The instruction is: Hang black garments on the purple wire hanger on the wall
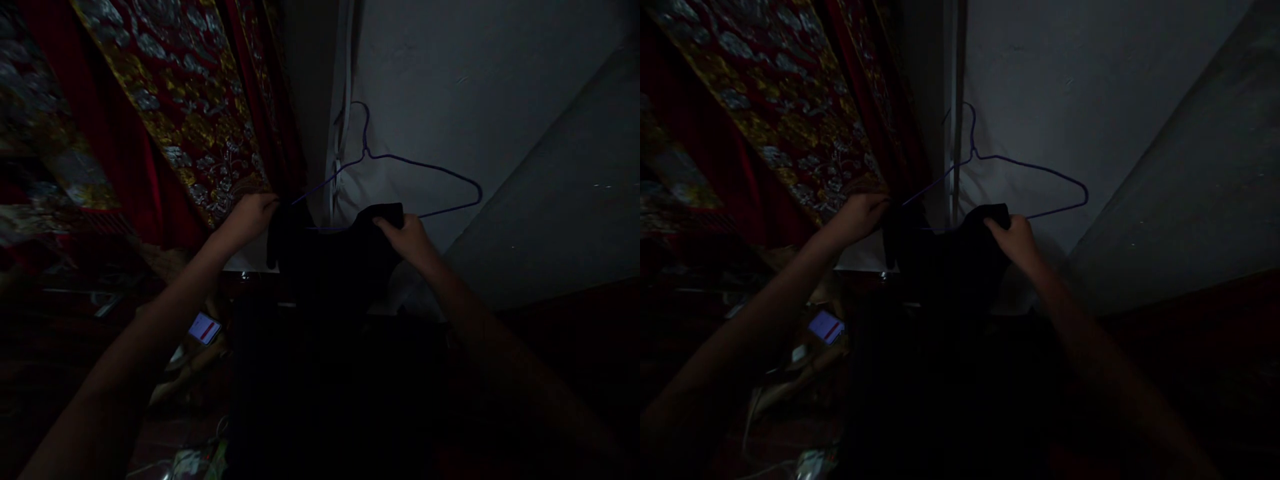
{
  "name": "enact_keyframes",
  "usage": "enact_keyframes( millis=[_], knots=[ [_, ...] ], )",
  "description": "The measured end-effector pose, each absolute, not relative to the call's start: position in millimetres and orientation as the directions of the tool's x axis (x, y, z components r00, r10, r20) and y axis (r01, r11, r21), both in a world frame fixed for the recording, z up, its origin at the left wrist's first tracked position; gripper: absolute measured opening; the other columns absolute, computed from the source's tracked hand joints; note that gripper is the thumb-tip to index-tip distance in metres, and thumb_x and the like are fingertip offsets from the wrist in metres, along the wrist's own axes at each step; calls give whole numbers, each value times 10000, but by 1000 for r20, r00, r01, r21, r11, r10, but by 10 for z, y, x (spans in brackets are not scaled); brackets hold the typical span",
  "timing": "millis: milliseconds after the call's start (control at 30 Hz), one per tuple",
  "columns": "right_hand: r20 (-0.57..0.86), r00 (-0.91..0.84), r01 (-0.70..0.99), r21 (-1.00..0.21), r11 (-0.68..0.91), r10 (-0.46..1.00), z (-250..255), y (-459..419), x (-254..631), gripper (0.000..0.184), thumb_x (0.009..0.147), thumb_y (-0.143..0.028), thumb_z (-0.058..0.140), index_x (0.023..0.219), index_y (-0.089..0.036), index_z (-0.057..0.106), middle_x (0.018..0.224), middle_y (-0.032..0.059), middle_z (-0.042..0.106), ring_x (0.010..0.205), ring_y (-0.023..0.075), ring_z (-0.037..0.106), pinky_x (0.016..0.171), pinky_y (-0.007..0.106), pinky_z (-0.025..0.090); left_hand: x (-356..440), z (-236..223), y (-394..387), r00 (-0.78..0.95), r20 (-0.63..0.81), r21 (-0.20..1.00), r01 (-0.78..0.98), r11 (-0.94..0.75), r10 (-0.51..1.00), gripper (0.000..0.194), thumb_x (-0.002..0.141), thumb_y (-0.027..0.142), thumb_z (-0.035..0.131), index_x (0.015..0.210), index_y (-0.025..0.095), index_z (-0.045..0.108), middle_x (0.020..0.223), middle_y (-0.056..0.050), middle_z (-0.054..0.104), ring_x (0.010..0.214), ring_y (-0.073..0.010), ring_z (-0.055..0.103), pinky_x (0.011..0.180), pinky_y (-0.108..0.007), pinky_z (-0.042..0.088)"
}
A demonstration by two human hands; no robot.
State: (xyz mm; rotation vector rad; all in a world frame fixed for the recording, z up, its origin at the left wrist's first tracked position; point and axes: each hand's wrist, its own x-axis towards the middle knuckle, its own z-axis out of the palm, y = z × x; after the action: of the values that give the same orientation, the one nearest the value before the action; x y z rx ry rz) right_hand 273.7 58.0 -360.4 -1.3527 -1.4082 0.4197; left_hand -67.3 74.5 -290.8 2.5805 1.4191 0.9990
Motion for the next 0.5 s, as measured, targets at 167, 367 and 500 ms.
enact_keyframes(
  millis=[167,367,500],
  knots=[
    [468,175,483,-808,338,866,-3715,440,2462,387,780,-493,659,557,-188,577,511,20,555,515,166,532,450,265,348,-285,-2728,759,456,594,385,563,-731,663,334,904,128,472,1136,157,711,1137,-77,738,1060,-213,673,985,-358,500],
    [734,199,626,-605,491,650,-3582,372,2654,364,837,-312,668,1174,-177,686,1185,144,704,1143,295,645,940,432,506,-362,-2651,898,535,552,279,605,-746,640,370,847,62,500,1150,162,687,1122,-66,731,1056,-215,663,996,-359,481],
    [780,449,712,-607,352,436,-3434,476,3244,600,781,-198,770,1350,-116,601,1370,273,579,1218,290,612,934,387,499,-547,-2565,998,545,514,241,650,-720,663,312,873,104,482,1094,181,688,1009,-47,727,914,-199,663,893,-330,498]
  ],
)
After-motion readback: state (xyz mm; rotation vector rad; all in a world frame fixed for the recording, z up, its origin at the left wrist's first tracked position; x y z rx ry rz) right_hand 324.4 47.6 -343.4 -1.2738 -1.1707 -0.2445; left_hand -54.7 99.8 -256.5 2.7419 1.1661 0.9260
